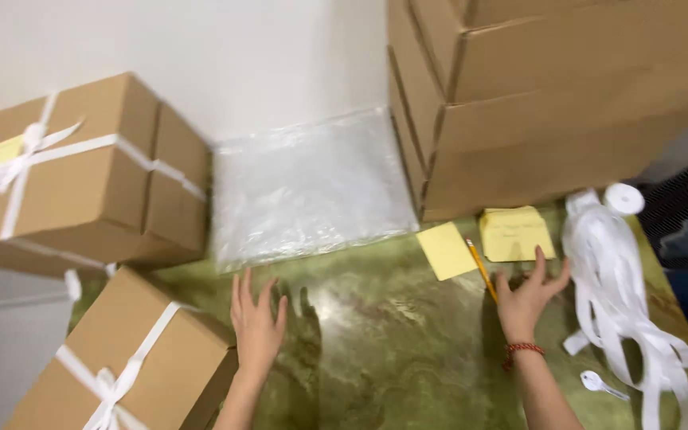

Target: The person unties a white ribbon from a cardboard box and opens it to reveal a light blue shirt wrapped in plastic. They remove the shirt, unfold it, and hang it on a hanger on a clothing rack. The person then places a plastic bag into the empty box and closes it.

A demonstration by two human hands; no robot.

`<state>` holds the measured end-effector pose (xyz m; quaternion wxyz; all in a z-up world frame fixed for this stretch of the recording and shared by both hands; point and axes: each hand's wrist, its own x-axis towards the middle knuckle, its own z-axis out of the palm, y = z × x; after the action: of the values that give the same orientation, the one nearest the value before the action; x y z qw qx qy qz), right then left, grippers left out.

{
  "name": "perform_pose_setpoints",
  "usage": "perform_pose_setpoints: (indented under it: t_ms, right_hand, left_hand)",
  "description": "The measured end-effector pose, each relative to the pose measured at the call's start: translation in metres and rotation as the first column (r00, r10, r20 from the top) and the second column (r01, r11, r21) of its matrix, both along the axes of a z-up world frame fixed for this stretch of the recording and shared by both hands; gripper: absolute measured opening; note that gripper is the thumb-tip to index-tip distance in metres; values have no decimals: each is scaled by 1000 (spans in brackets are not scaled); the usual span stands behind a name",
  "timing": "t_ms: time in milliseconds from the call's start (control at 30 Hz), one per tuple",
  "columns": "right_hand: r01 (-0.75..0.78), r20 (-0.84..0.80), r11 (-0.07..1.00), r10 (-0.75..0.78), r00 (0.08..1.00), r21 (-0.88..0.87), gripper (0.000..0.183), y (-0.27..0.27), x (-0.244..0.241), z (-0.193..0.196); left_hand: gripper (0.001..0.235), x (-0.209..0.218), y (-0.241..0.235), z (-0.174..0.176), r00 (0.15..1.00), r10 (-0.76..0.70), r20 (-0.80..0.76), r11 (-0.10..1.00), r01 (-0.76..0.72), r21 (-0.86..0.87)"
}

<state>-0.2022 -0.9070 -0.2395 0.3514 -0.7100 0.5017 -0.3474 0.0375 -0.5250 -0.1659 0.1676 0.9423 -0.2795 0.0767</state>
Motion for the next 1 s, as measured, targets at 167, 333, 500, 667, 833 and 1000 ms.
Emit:
perform_pose_setpoints:
  t_ms: [167, 333, 500, 667, 833, 1000]
  right_hand:
    - [-177, 28, 972, 183, 983, -154, 56, 101, 28, 5]
    - [-570, 28, 819, 573, 819, -71, 45, 237, 92, 20]
    - [-960, 98, 268, 961, 260, -77, 23, 365, 140, 48]
    - [-984, 11, 180, 984, 180, -15, 24, 468, 199, 68]
    - [-953, 114, 188, 969, 220, 239, 33, 544, 253, 48]
    - [-785, 406, 281, 732, 547, 552, 68, 592, 273, 69]
  left_hand:
    - [31, 1, 135, -9, 927, 369, 70, 927, -362, -100]
    - [26, -18, 252, -23, 731, 667, -142, 704, -681, -201]
    - [30, -46, 337, -63, 619, 742, -257, 514, -771, -376]
    - [54, -61, 356, -33, 581, 653, -485, 510, -812, -285]
    - [56, -48, 356, -9, 586, 537, -607, 531, -794, -297]
    - [30, -36, 351, 5, 482, 581, -656, 501, -847, -178]
